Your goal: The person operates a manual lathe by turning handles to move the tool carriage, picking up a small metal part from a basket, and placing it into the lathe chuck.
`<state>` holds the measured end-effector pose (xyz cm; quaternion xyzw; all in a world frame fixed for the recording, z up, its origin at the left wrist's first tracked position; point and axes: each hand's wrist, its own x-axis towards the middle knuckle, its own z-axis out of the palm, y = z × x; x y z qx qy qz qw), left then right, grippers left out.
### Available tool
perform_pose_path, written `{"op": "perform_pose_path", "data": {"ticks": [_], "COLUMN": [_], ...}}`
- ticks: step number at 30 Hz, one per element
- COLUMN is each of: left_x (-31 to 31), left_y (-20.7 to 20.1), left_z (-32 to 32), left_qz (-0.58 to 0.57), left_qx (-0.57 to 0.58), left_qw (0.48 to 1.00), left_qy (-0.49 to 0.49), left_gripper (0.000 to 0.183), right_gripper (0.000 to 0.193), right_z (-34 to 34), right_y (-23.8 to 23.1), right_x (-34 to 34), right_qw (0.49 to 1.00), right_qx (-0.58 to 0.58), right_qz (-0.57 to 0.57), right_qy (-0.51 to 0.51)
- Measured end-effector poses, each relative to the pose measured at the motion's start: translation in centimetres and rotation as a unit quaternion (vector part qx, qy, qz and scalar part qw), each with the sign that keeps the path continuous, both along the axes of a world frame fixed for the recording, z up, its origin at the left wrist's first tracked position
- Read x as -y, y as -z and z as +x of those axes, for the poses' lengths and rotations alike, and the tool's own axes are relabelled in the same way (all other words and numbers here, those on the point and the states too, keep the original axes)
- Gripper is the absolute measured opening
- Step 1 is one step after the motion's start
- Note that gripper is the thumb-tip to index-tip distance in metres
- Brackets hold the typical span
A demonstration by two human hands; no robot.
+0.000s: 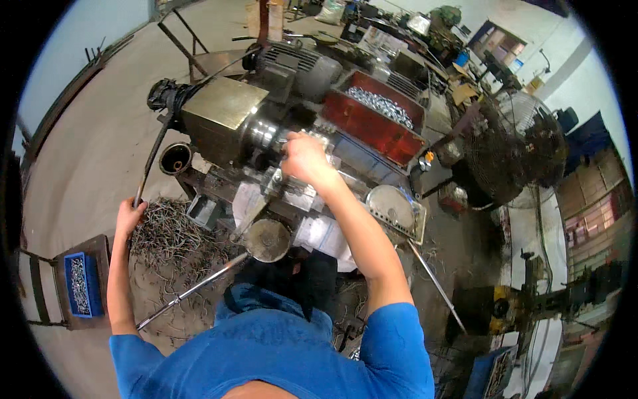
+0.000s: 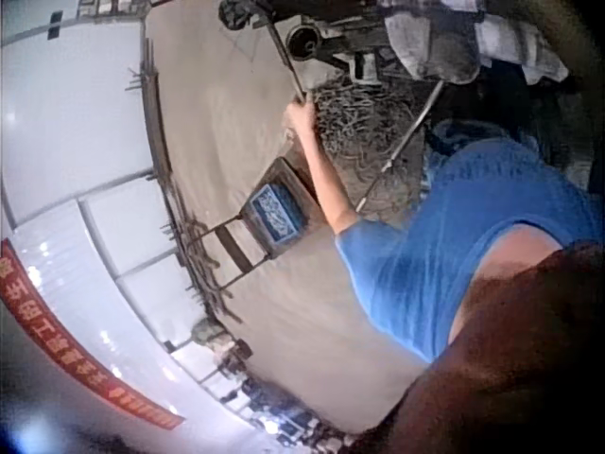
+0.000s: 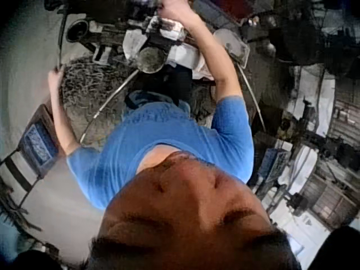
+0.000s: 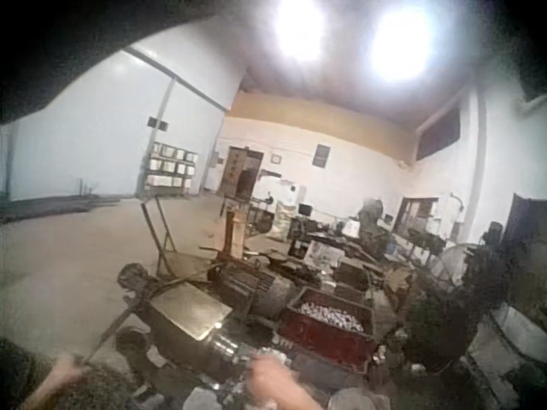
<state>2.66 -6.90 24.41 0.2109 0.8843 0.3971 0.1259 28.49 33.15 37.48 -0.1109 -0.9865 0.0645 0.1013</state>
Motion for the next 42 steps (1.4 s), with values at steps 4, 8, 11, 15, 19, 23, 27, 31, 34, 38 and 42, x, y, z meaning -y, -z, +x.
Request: {"op": "perform_pose_path", "data": {"ticks": [4,8,11,15,19,23,27,31,34,38,42], "left_x": [-0.2,0.0,-0.5,-0.1,0.1,0.4,2.5,2.5,2.9,10.3,11.9], "left_y": [-1.2,-0.9,-1.5,-0.4,-0.6,-1.5,-2.1,-1.8,-0.5,1.1,1.0], "left_z": [0.8,0.9,1.3,0.4,0.3,2.5,5.1,5.7,3.2,-8.2,-15.4], "left_qz": [-0.045,-0.047,-0.04,-0.047,-0.027,-0.204,-0.208,-0.236,-0.302,-0.356,-0.425], "left_qx": [-0.081,-0.077,-0.05,-0.054,-0.01,-0.207,-0.179,-0.219,-0.225,-0.378,-0.383], "left_qw": [0.996,0.996,0.998,0.997,1.0,0.957,0.961,0.946,0.926,0.853,0.819], "left_qy": [0.01,0.002,0.002,0.003,0.006,-0.019,-0.012,-0.032,-0.02,-0.055,-0.033], "left_gripper": [0.024,0.023,0.023,0.026,0.03,0.036,0.052,0.038,0.033,0.012,0.009], "right_gripper": [0.021,0.024,0.029,0.031,0.033,0.033,0.034,0.033,0.03,0.023,0.028], "right_z": [-4.0,-5.0,-4.9,-4.9,-5.3,-5.8,-6.7,-6.6,-6.4,-6.7,-7.4], "right_y": [3.0,3.7,5.1,5.7,5.0,6.1,6.1,4.8,4.8,4.8,4.4], "right_x": [-1.3,-0.9,-1.5,-1.3,-1.4,-2.3,-2.1,-2.0,-2.2,-2.1,-1.6], "right_qw": [0.997,0.999,0.999,0.995,0.997,0.999,0.995,0.993,0.99,0.982,0.982], "right_qx": [0.049,0.031,0.023,0.014,0.039,0.021,0.019,0.025,0.032,0.014,0.046], "right_qz": [0.06,0.016,0.031,0.101,0.063,0.038,-0.053,-0.096,-0.112,-0.156,-0.14], "right_qy": [0.023,0.037,0.038,0.016,0.007,0.024,0.085,0.069,0.076,0.102,0.117]}}
